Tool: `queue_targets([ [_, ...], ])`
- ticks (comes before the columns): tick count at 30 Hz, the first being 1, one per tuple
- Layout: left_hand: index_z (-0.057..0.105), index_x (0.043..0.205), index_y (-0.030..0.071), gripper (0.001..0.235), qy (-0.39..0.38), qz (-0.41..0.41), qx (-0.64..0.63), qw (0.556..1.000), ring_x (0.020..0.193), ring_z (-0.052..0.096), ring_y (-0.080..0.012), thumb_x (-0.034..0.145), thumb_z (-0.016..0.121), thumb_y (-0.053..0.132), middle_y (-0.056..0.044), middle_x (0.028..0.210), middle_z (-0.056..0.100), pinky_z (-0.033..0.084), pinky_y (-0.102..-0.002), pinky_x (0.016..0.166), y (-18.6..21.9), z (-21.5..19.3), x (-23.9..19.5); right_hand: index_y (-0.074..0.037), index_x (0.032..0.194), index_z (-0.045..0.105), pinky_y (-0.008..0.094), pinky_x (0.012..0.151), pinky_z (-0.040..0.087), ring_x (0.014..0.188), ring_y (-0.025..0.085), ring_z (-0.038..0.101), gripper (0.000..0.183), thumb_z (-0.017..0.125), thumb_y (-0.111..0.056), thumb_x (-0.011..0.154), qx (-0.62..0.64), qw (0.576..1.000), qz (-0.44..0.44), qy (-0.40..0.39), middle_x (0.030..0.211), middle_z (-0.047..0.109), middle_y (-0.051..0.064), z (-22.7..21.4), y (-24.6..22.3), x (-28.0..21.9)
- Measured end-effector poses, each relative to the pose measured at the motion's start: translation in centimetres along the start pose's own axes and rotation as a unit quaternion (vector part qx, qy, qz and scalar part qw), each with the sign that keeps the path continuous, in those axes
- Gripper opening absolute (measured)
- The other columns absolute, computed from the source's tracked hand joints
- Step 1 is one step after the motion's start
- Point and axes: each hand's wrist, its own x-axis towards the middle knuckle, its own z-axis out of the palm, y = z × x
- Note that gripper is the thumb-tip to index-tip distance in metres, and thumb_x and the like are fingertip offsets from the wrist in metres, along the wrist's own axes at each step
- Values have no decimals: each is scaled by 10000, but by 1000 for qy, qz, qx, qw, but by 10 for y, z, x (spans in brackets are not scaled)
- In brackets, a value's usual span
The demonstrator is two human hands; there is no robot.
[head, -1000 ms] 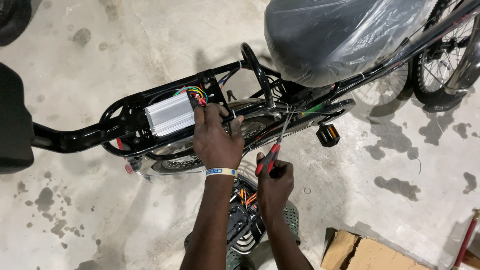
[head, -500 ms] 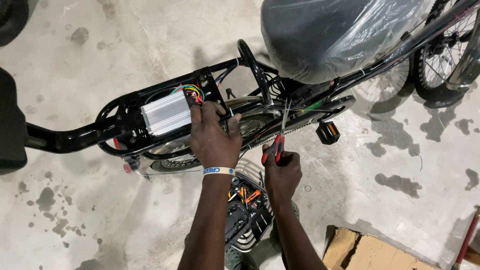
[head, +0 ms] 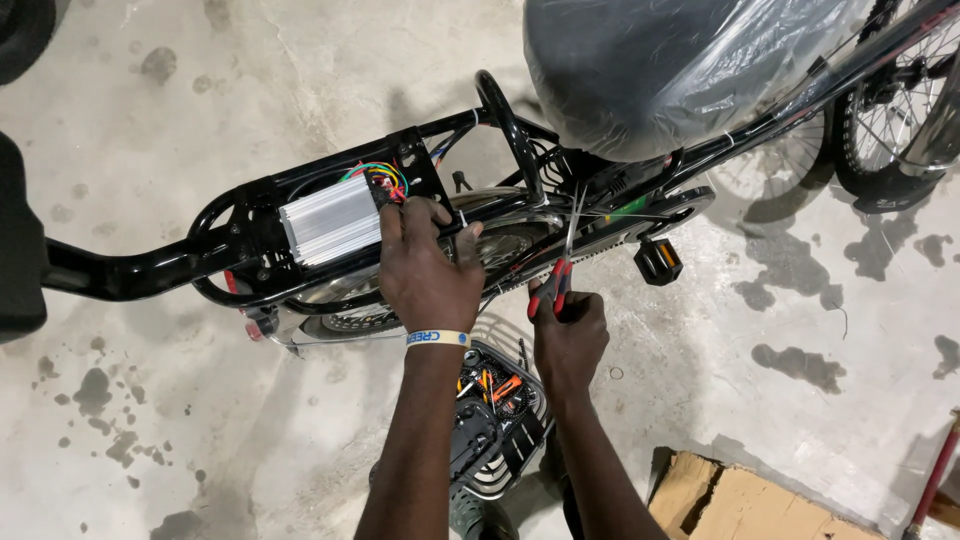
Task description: The person connects wires to a silver electronic controller mounted on the rear rack of an electric bicycle. They then retrieve a black plastic cover from a basket, use a screwdriver to secure the cover over the controller, and finally place the cover onto the rack.
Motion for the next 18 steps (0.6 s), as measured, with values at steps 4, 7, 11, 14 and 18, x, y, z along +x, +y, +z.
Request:
queue_targets([
  [4,485,912,175,350,-1,-2,5,1000,714,620,-349,787,787,303,-42,916,478,527,-494,624,0,-1,0,-67,875,584,468,759,489,825,388,668,480,789,-464,700,-12,1000,3,0,745,650,175,-3,-7,-3],
  [7,488,909,180,347,1,-4,7,1000,710,621,-344,788,788,305,-34,911,476,528,-492,620,0,0,1,-64,877,587,468,761,490,828,390,667,492,794,-474,702,-10,1000,1,1,747,651,175,-2,-6,-2],
  [11,487,903,179,350,1,-4,3,1000,706,620,-352,787,792,303,-36,905,475,528,-500,610,2,-2,1,-53,891,596,468,774,486,848,386,665,512,802,-479,693,-14,1000,8,-1,759,654,181,-4,-6,-2],
  [14,483,906,172,330,2,3,-2,1000,718,623,-345,807,779,280,-41,907,465,530,-490,618,1,-2,0,-62,870,581,468,764,489,819,380,664,507,795,-489,700,1,1000,-13,4,740,642,172,-3,-3,-3],
  [18,482,903,175,345,4,2,-9,1000,710,622,-350,791,790,282,-32,885,464,526,-490,604,1,-3,0,-61,872,582,484,762,496,824,402,667,422,771,-406,718,-24,999,-29,9,743,644,170,2,11,6],
])
